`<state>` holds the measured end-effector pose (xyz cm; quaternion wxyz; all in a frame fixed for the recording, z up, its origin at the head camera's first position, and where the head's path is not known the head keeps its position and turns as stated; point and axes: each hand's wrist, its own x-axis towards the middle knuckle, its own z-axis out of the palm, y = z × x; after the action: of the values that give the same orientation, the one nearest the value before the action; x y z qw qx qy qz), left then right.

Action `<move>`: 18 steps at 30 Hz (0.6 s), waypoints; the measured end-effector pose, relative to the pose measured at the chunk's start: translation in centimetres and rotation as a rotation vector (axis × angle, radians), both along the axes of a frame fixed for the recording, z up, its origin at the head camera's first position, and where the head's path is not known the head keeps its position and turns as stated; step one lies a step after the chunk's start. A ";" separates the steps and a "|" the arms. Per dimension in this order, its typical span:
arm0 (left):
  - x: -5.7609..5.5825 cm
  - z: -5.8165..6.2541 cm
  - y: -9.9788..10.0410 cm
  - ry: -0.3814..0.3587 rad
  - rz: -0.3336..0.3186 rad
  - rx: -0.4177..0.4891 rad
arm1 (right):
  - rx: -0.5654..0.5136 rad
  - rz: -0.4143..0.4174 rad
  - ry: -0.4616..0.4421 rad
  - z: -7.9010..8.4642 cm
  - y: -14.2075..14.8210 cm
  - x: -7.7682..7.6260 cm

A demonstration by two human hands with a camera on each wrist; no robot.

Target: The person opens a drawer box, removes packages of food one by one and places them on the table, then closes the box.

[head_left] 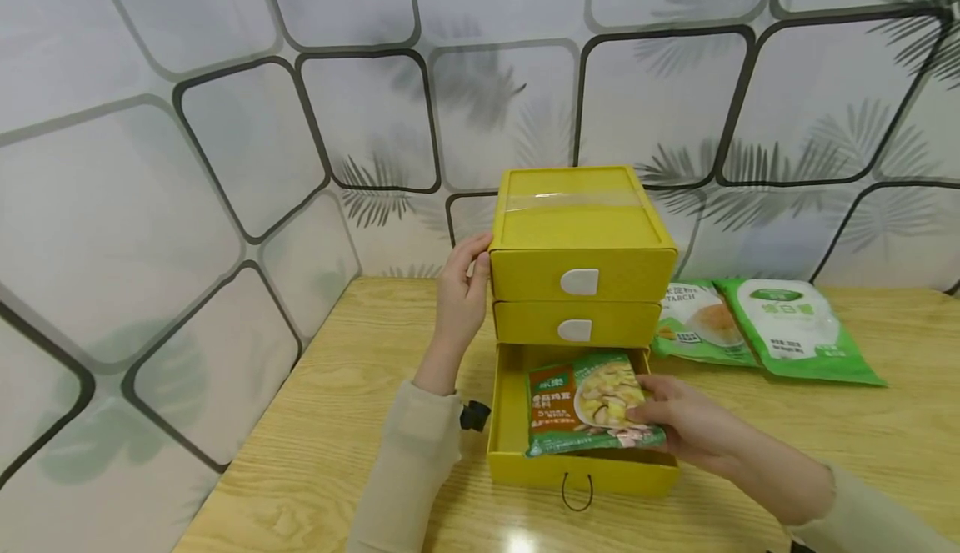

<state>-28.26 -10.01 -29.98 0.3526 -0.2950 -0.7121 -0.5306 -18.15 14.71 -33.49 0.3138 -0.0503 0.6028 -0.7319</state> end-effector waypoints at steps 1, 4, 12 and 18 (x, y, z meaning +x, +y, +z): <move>0.0 0.0 0.0 0.000 0.001 0.000 | -0.003 0.004 -0.005 0.1 0.2 0.1; 0.0 0.0 0.0 0.003 -0.005 0.005 | -0.024 0.023 -0.025 0.3 0.8 0.4; 0.1 0.0 0.0 0.001 -0.008 0.010 | -0.057 0.083 0.002 0.6 2.5 0.8; 0.1 0.0 0.0 -0.003 -0.004 0.009 | -0.101 0.115 -0.003 0.5 4.0 1.0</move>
<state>-28.19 -9.98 -30.01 0.3520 -0.2940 -0.7096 -0.5350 -17.12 18.71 -32.94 0.3535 -0.0995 0.5609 -0.7420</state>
